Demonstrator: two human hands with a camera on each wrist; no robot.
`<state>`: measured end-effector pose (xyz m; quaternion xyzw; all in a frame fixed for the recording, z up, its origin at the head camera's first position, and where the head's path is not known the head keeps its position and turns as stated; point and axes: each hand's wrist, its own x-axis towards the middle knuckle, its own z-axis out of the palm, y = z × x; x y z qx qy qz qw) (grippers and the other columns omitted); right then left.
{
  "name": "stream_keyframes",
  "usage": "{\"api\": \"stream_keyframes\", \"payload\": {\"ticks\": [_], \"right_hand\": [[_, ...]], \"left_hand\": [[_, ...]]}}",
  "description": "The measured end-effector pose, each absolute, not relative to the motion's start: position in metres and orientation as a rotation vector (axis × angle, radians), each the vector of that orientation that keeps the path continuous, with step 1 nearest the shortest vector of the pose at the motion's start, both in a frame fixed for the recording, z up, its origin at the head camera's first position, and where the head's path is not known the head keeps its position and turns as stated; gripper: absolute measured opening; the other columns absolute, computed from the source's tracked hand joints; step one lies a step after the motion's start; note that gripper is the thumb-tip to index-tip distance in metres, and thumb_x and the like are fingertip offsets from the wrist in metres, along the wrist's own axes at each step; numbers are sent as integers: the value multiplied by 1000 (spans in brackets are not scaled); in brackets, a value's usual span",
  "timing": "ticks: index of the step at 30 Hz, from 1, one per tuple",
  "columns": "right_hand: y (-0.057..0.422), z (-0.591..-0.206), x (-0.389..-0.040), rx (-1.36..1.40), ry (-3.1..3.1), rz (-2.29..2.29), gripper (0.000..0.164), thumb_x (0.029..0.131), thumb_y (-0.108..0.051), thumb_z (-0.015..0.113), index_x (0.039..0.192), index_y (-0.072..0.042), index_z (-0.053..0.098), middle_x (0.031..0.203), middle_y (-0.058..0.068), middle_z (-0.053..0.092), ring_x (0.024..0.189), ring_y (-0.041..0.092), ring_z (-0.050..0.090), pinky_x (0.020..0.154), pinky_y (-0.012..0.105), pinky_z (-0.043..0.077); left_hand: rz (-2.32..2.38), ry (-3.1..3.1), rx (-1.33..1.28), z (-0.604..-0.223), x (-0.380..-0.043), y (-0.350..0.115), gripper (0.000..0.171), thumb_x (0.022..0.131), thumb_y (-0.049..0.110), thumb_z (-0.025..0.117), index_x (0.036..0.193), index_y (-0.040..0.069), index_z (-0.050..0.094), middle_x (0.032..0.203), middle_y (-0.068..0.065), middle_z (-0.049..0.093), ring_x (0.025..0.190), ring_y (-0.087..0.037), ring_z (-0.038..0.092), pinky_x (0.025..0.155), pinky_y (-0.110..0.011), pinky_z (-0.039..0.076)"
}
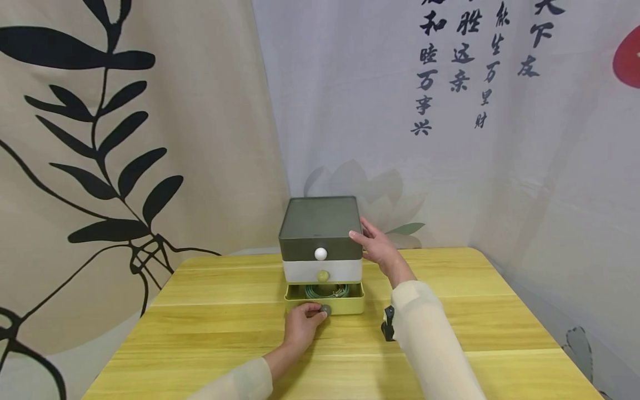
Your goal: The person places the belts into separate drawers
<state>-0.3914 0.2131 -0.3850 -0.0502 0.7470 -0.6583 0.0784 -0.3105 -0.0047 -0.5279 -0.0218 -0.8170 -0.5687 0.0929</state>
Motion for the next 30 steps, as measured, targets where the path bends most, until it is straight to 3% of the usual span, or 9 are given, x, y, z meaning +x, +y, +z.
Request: {"api": "stream_keyframes", "payload": {"ticks": [30], "right_hand": [[213,-384,-389,-158,2241,-1953,76,102,-38,56,160,-29,8,165,11,-3,150,34,9,113,57,27]], "left_hand": [[-1708,-2378,127,-525,-330,4,8,86,9,76,90,4,72,78,1,67,70,-12,60,63,-29,50]]}}
